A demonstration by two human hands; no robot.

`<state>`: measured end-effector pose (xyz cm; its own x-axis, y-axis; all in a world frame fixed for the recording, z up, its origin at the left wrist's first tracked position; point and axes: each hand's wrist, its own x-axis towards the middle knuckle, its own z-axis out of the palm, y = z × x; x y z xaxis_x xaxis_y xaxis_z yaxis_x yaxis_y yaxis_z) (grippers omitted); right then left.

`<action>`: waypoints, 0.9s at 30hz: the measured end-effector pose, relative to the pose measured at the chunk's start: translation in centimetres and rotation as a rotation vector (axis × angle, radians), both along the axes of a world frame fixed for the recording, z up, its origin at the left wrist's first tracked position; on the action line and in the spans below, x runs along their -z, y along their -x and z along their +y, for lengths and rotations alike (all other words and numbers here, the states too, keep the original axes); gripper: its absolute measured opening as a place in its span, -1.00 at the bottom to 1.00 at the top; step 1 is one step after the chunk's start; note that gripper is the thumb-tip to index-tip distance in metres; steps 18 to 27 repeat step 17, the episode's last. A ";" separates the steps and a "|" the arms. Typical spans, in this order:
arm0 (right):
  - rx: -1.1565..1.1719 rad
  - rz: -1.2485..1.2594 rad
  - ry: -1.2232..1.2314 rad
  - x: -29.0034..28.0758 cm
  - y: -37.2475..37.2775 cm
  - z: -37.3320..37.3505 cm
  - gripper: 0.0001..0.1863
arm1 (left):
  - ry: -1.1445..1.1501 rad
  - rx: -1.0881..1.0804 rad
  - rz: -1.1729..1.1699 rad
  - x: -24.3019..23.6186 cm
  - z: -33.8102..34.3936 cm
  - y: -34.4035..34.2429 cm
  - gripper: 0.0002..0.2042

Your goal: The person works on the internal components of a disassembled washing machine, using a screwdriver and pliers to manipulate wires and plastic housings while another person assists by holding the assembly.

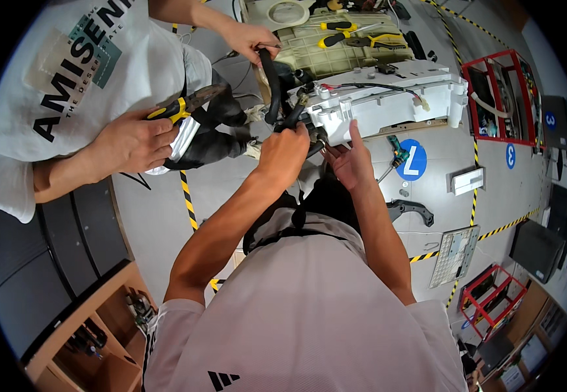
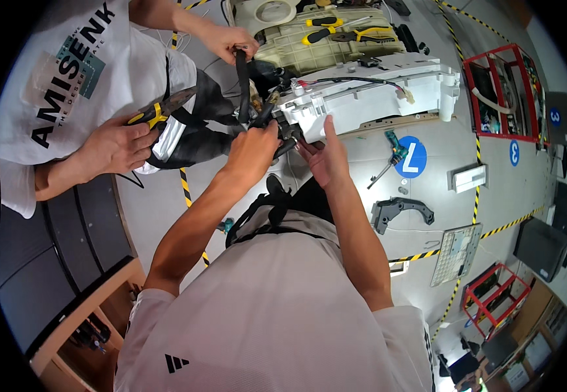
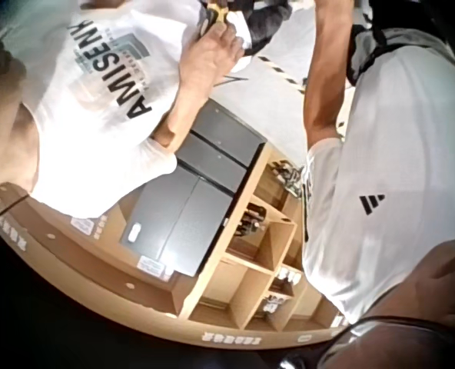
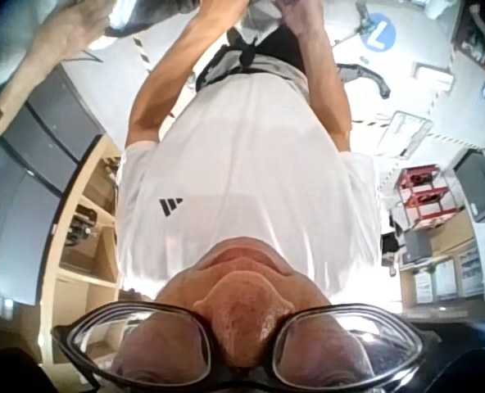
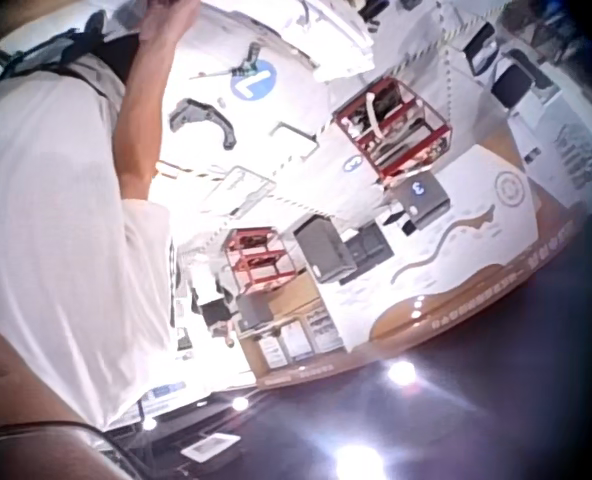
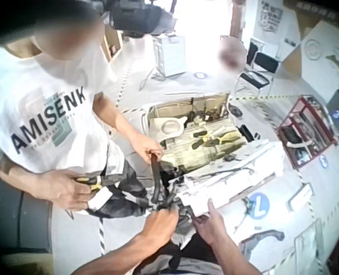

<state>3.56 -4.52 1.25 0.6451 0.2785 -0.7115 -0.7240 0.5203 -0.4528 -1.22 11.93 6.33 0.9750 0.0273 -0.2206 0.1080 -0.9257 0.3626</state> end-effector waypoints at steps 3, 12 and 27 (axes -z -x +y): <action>0.060 -0.035 0.011 -0.7 0.6 0.0 -0.45 | -0.024 0.038 0.008 -0.5 0.6 -0.1 -0.83; 0.152 -0.054 -0.048 -1.6 1.0 -0.8 -0.72 | 0.434 -0.168 -0.058 -1.8 0.4 2.0 -0.58; 0.200 -0.079 0.001 -2.1 2.1 -0.4 -0.74 | 0.438 -0.206 0.018 -2.1 0.4 1.3 -0.55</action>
